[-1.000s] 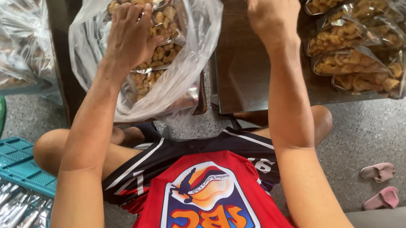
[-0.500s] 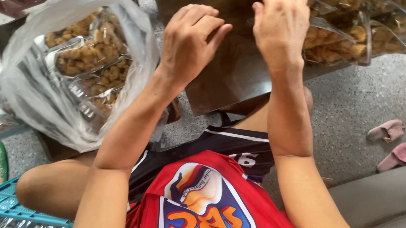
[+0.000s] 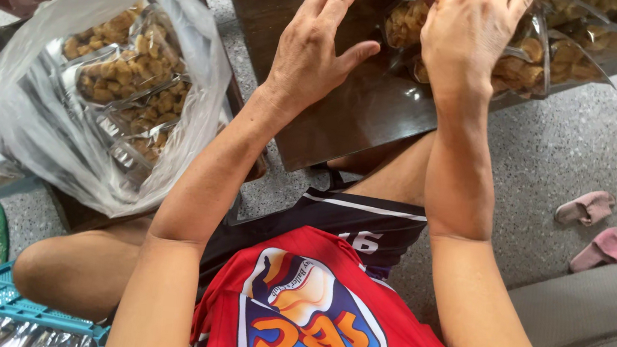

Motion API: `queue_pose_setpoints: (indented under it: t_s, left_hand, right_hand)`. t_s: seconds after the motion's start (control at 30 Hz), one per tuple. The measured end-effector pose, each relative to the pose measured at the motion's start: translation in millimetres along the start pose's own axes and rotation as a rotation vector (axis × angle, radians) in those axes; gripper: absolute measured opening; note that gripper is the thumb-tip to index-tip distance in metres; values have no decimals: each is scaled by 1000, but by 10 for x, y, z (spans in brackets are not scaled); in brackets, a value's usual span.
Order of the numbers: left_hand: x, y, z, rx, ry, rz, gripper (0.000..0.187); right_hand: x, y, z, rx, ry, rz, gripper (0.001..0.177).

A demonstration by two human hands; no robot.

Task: The person opens a large white plastic bag and places multiple smaller clear bags containing snacks into it. They continue to add more snack bags until the larger bag is full.

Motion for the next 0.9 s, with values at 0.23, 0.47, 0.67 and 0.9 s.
queue_pose_setpoints:
  t_s: [0.23, 0.47, 0.67, 0.9]
  left_hand:
    - [-839, -354, 269, 61, 20, 1, 105]
    - [-2145, -1234, 322, -85, 101, 123, 73]
    - [-2529, -1947, -289, -215, 534, 218, 61]
    - [-2136, -2183, -1073, -263, 772, 11, 54]
  right_hand:
    - [-1721, 278, -438, -243, 487, 28, 31]
    - [-2184, 570, -1351, -528, 979, -49, 19]
    - [-1200, 539, -2665, -466, 978, -277, 23]
    - [-256, 289, -2957, -479, 793, -464, 16]
Point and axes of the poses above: each hand's wrist, its own y-axis towards the middle knuckle, its own x-axis out of the palm, z = x × y, the point moved 1 cm from there along y, towards the middle knuckle, and after that the axes turned 9 degrees about -y, right-handed, at the moved point
